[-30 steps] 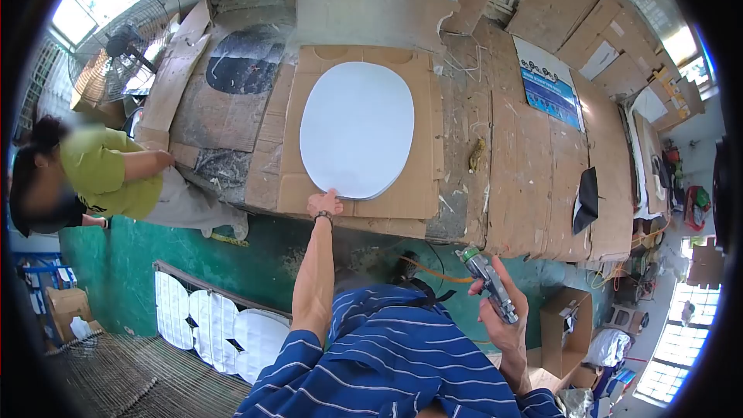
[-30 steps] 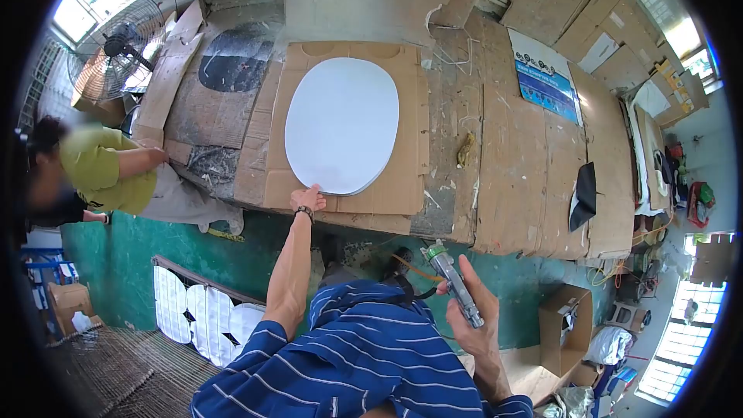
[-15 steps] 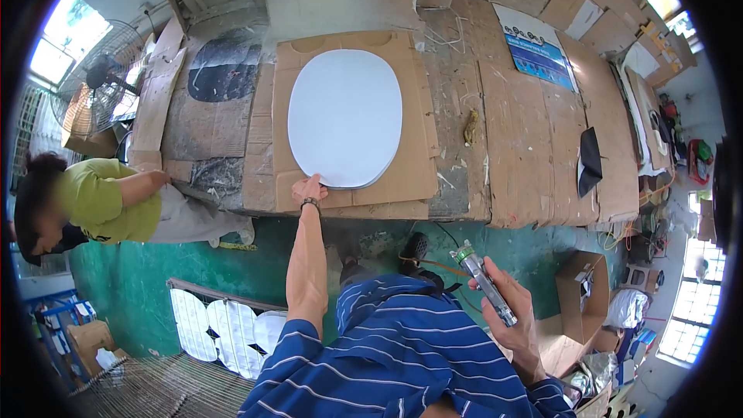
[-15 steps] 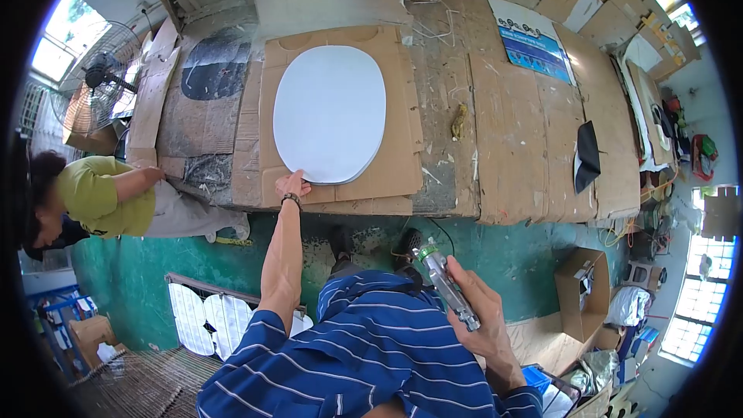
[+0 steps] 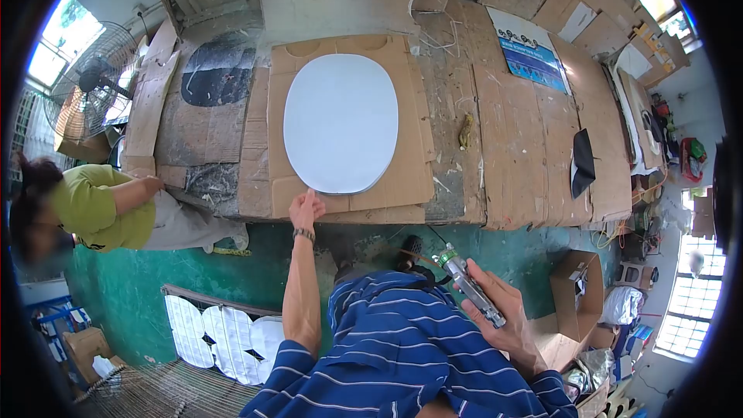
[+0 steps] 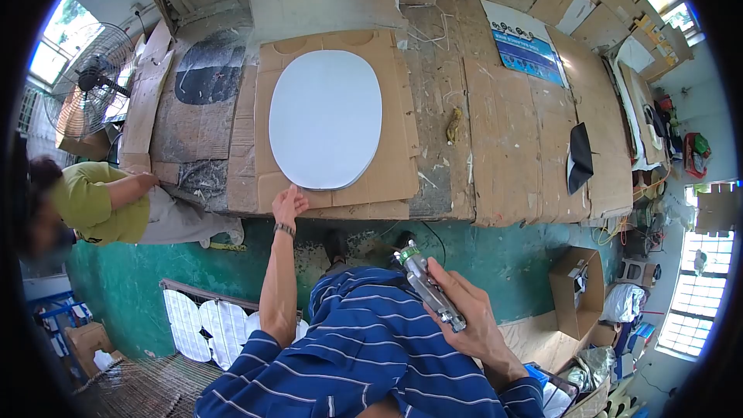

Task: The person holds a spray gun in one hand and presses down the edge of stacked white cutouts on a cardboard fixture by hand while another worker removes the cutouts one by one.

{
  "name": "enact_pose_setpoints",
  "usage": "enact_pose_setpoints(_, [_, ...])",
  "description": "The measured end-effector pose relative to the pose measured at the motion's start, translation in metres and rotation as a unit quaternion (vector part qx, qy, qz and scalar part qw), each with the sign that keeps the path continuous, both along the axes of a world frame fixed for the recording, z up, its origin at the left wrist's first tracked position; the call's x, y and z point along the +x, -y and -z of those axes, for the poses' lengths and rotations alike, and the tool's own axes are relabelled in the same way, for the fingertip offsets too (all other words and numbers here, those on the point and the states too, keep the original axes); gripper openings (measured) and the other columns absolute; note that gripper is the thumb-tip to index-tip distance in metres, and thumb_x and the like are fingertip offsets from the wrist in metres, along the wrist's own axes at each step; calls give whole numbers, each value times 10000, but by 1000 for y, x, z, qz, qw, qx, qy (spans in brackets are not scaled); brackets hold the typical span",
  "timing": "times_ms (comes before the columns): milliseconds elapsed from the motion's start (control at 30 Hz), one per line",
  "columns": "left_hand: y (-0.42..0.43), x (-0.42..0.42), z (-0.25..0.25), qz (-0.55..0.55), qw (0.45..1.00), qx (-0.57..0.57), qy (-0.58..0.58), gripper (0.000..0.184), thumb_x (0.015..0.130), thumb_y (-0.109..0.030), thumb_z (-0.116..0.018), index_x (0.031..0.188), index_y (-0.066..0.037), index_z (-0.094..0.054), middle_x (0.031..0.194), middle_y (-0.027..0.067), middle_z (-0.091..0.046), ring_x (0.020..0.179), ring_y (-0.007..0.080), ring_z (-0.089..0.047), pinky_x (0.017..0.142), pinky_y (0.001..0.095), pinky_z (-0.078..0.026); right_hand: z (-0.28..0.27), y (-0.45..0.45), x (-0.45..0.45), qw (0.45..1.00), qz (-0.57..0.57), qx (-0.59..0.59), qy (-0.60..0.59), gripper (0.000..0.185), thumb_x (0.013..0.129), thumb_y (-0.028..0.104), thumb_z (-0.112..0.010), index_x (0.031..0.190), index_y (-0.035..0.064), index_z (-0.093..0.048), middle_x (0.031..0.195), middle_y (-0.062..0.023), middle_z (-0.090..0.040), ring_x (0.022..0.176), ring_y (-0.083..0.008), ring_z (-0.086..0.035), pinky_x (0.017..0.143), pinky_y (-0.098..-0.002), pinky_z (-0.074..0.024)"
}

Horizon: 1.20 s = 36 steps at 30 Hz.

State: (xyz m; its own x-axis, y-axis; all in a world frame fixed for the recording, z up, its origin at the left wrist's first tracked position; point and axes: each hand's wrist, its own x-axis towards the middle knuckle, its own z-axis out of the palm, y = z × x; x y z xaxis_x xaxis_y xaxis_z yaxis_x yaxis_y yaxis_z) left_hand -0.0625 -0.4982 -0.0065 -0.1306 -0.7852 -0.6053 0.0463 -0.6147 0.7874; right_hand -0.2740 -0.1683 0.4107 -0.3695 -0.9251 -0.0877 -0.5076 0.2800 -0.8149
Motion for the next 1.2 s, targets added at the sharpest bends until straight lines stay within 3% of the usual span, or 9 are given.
enact_pose_setpoints(167, [-90, 83, 52, 20, 996, 70, 50, 308, 994, -268, -738, 1135, -4, -664, 873, 107, -731, 704, 214, -734, 577, 349, -621, -1, 9, -7, 999, -23, 29, 28, 643, 913, 27, -748, 1510, -15, -515, 1105, -183, -690, 903, -271, -687, 827, -344, -545])
enact_pose_setpoints(267, [-161, 162, 154, 70, 979, 115, 154, 171, 932, -229, -721, 838, -89, -744, 789, 68, -714, 648, 232, -696, 560, 407, -583, -7, 16, -12, 999, -40, 33, 11, 746, 842, -46, -780, 1530, 1, -496, 1108, -223, -683, 905, -341, -695, 798, -350, -550])
enact_pose_setpoints(400, [-234, 204, 116, 113, 942, 253, 190, 203, 980, -267, -672, 1022, -96, -774, 861, 88, -742, 730, 271, -712, 662, 446, -613, 4, 21, -20, 998, -62, 17, 9, 747, 845, -31, -789, 1530, 1, -494, 1091, -217, -686, 892, -340, -693, 783, -354, -552])
enact_pose_setpoints(467, [-246, 204, 112, 111, 886, 372, 254, 240, 1013, -230, -623, 1147, -72, -743, 887, 93, -740, 755, 272, -716, 668, 471, -615, 7, 24, -22, 997, -69, 22, 24, 679, 884, 45, -784, 1506, -13, -521, 1076, -194, -686, 863, -301, -669, 791, -348, -540])
enact_pose_setpoints(633, [-239, 196, 106, 84, 912, 336, 220, 274, 1040, -196, -572, 1237, -45, -687, 901, 101, -736, 754, 243, -718, 680, 463, -625, 12, 35, -33, 998, -66, -7, 7, 742, 842, -49, -770, 1531, 21, -503, 1076, -194, -693, 895, -321, -703, 787, -350, -559])
enact_pose_setpoints(800, [-199, 161, 97, 28, 959, 254, 119, 345, 986, -199, -687, 1266, -8, -622, 927, 99, -735, 689, 205, -704, 570, 360, -588, 16, 25, -45, 999, 21, -30, -37, 691, 856, -32, -774, 1504, 24, -542, 1089, -189, -707, 915, -284, -712, 809, -344, -568])
enact_pose_setpoints(867, [-183, 147, 87, 51, 965, 213, 146, 374, 988, -210, -692, 1292, -5, -619, 1015, 127, -749, 805, 235, -750, 702, 403, -650, 15, 14, -48, 999, 34, -6, -19, 673, 849, -20, -783, 1484, 23, -565, 1095, -194, -707, 909, -286, -712, 807, -350, -568])
enact_pose_setpoints(1000, [-170, 133, 87, 70, 963, 202, 162, 336, 998, -224, -684, 1258, -15, -644, 1015, 117, -748, 825, 234, -758, 720, 414, -660, 7, 9, -47, 998, -51, 40, 10, 739, 809, -38, -791, 1503, 16, -543, 1059, -195, -700, 871, -302, -703, 779, -349, -556])
enact_pose_setpoints(1200, [-178, 134, 86, 92, 952, 234, 173, 298, 999, -215, -676, 1235, -33, -662, 1010, 94, -753, 843, 227, -759, 745, 419, -660, 12, 31, -50, 999, -38, -3, 19, 624, 872, 57, -801, 1456, -2, -589, 1014, -174, -701, 803, -241, -661, 749, -319, -529])
